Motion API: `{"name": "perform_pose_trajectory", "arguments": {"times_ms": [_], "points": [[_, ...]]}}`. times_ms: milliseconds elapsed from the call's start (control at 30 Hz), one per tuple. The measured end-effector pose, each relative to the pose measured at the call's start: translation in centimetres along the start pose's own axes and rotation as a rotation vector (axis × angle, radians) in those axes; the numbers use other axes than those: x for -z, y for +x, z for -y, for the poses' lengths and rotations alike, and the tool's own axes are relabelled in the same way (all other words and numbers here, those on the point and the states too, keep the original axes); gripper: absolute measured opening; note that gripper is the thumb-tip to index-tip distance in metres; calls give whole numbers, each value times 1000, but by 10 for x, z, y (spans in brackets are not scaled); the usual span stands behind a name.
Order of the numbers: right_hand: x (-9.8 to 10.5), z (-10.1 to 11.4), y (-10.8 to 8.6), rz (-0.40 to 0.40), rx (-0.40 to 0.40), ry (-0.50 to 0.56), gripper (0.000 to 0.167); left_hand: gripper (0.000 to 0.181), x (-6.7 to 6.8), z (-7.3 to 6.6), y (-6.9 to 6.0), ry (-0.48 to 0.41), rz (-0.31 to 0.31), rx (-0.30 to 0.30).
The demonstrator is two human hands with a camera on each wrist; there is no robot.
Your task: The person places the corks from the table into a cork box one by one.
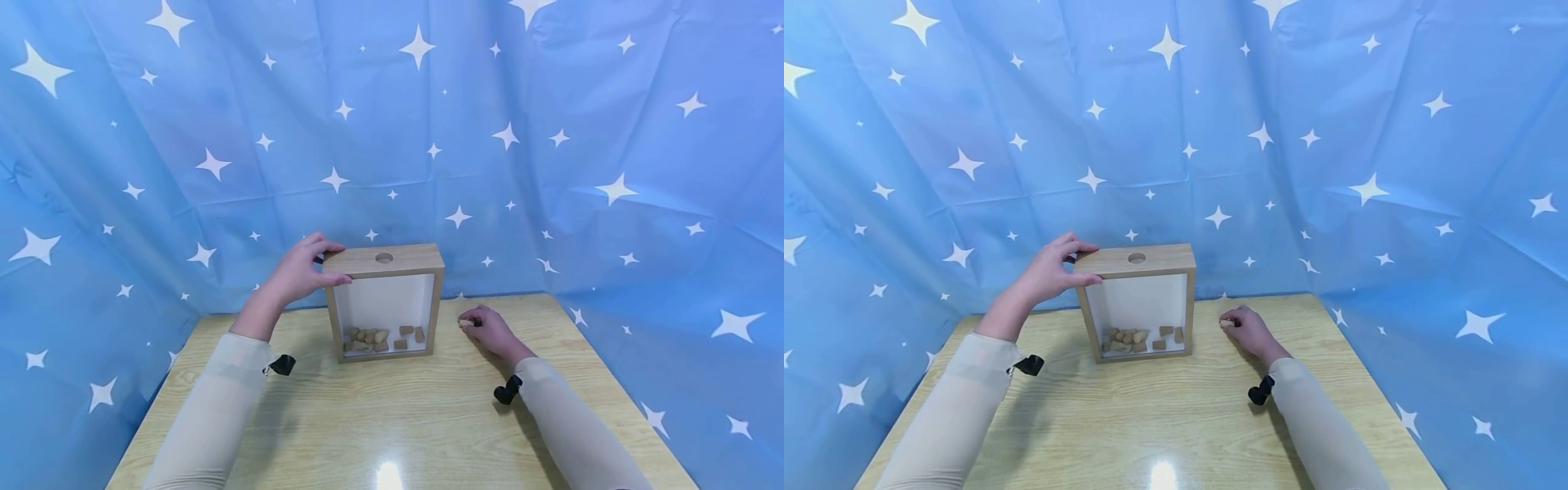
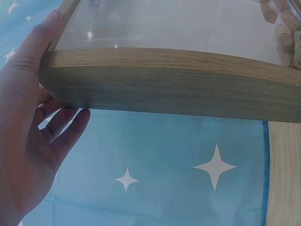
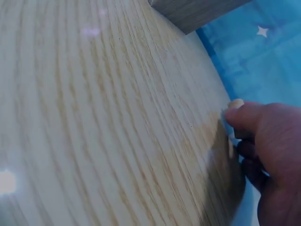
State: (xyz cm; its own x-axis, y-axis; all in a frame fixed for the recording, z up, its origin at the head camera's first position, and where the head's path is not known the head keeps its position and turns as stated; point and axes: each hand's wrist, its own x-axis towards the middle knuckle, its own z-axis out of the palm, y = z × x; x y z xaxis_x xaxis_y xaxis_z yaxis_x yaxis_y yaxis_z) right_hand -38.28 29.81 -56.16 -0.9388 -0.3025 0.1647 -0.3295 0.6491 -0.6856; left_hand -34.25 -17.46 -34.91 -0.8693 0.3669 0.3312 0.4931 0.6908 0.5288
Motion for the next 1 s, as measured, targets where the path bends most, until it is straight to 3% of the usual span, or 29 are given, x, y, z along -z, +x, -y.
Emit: {"name": "perform_pose_trajectory", "arguments": {"times_ms": [233,500,767,1000], "points": [[6,3,0,-9,-30,22,32,74,0,-1,0,-7,0,2],[20,20,5,-45,38,-28,28,75,0,0,0,-3,-1,7],[33,48,10,-53,89,-52,27,82,0,1,-1,9,5,10],[45,76,17,-51,112,-44,29,75,0,0,-1,10,-7,1]]}}
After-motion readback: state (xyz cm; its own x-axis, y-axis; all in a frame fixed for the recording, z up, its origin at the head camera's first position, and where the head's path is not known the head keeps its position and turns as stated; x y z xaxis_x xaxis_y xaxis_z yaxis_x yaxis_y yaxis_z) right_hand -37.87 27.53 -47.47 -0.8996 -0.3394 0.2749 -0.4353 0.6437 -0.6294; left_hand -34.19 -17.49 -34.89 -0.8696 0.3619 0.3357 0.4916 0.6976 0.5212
